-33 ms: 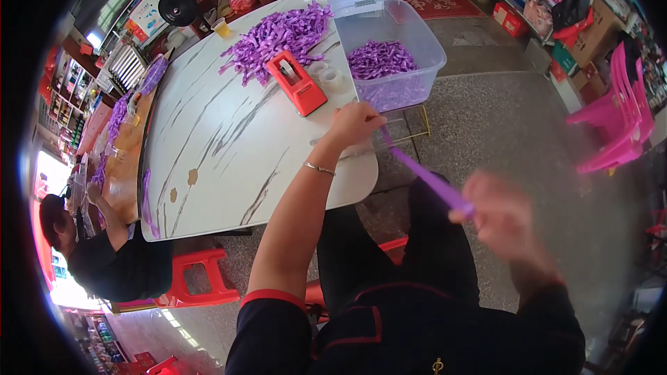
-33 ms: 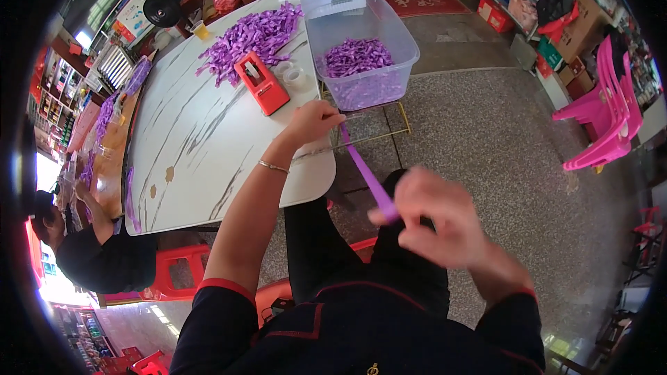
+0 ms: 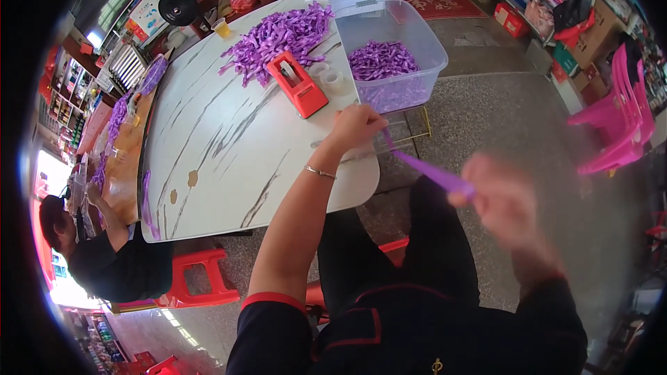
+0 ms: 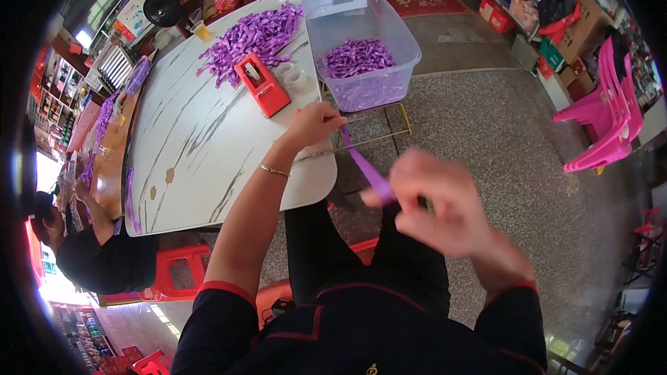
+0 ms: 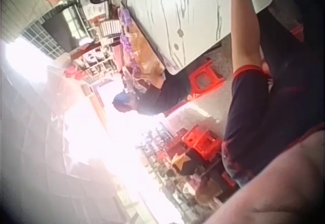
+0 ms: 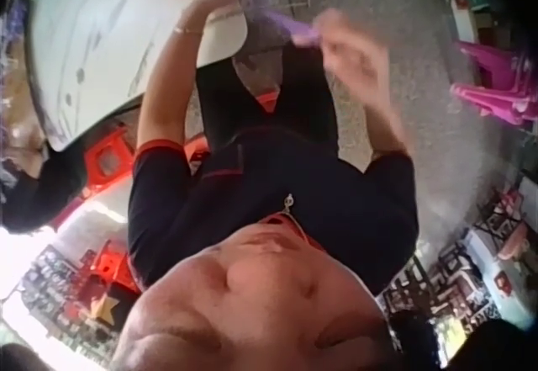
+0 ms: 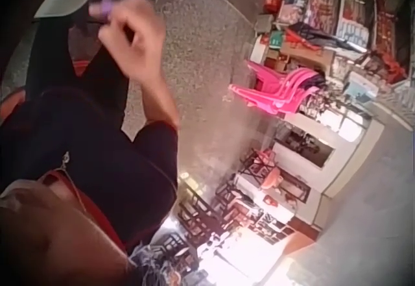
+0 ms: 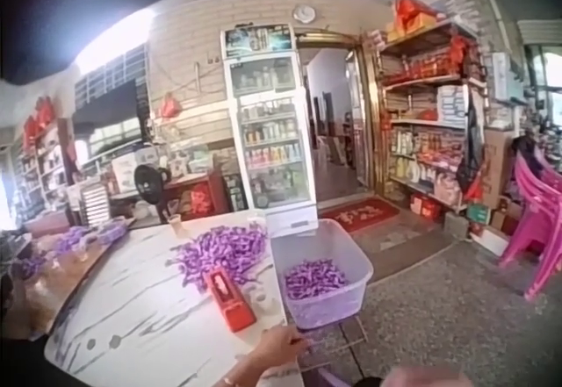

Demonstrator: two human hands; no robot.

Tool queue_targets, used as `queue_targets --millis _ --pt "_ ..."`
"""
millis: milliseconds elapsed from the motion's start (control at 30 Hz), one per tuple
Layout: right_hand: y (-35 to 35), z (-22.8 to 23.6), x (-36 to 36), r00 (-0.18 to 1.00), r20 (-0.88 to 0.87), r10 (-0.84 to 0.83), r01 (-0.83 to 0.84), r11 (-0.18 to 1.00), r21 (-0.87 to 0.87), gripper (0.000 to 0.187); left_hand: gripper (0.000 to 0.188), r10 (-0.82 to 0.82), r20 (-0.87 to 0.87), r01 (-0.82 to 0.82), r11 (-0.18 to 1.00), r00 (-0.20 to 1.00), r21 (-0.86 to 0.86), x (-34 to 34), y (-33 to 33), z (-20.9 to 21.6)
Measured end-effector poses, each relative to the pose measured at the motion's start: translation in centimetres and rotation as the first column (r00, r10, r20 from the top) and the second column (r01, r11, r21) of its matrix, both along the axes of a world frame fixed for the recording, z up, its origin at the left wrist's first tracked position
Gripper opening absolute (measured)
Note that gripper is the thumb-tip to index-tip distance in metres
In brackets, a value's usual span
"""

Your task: Assembling decorative bows from purple paper strips using a tape dispenser.

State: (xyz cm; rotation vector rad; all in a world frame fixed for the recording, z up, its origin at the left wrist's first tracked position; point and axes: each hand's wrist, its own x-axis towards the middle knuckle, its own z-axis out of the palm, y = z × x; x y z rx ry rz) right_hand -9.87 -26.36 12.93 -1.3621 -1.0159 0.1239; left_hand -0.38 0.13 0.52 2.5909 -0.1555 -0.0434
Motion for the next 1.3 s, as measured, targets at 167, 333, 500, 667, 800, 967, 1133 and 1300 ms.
queue_targets --millis 167,333,500,667,800,967,1133,1300 --pt "7.2 2.7 11.3 0.992 -0.118 -0.044 0.035 0.996 -0.078 0.028 0.019 0.021 0.048 -0.017 0.997 0.999 -0.079 -0.2 -0.2 -0.1" --pt "13.9 -1.7 22.2 0.965 -0.260 0.015 -0.035 0.997 -0.073 0.031 0.015 0.004 0.233 0.041 0.981 0.973 -0.189 -0.5 0.1 -0.3" --pt "17.2 -9.3 26.3 0.825 -0.563 -0.045 -0.035 0.991 -0.131 0.029 0.017 0.090 0.211 -0.031 0.964 0.973 -0.266 -0.3 0.4 -0.4" --pt "18.1 -18.1 27.1 0.749 -0.640 -0.174 0.031 0.973 -0.228 0.025 0.016 0.090 0.218 -0.018 0.950 0.972 -0.313 -0.2 0.4 -0.2" --pt "17.0 -25.0 25.0 0.668 -0.653 -0.356 0.034 0.892 -0.451 0.021 0.012 0.104 0.182 -0.038 0.942 0.978 -0.335 -0.4 0.4 -0.1" --pt "11.0 -34.9 14.5 0.764 -0.617 -0.187 0.072 0.976 -0.207 0.020 0.012 0.031 0.231 0.035 0.960 0.972 -0.276 -0.2 0.2 -0.3" --pt "4.6 -26.5 3.4 0.672 -0.673 -0.309 -0.067 0.880 -0.471 0.024 0.014 -0.016 0.225 0.060 0.981 0.974 -0.186 -0.3 0.3 -0.3" --pt "1.5 -18.6 -2.4 0.799 -0.518 -0.306 0.065 0.900 -0.431 0.017 0.014 -0.014 0.135 0.035 0.988 0.991 -0.148 -0.3 0.4 -0.1"
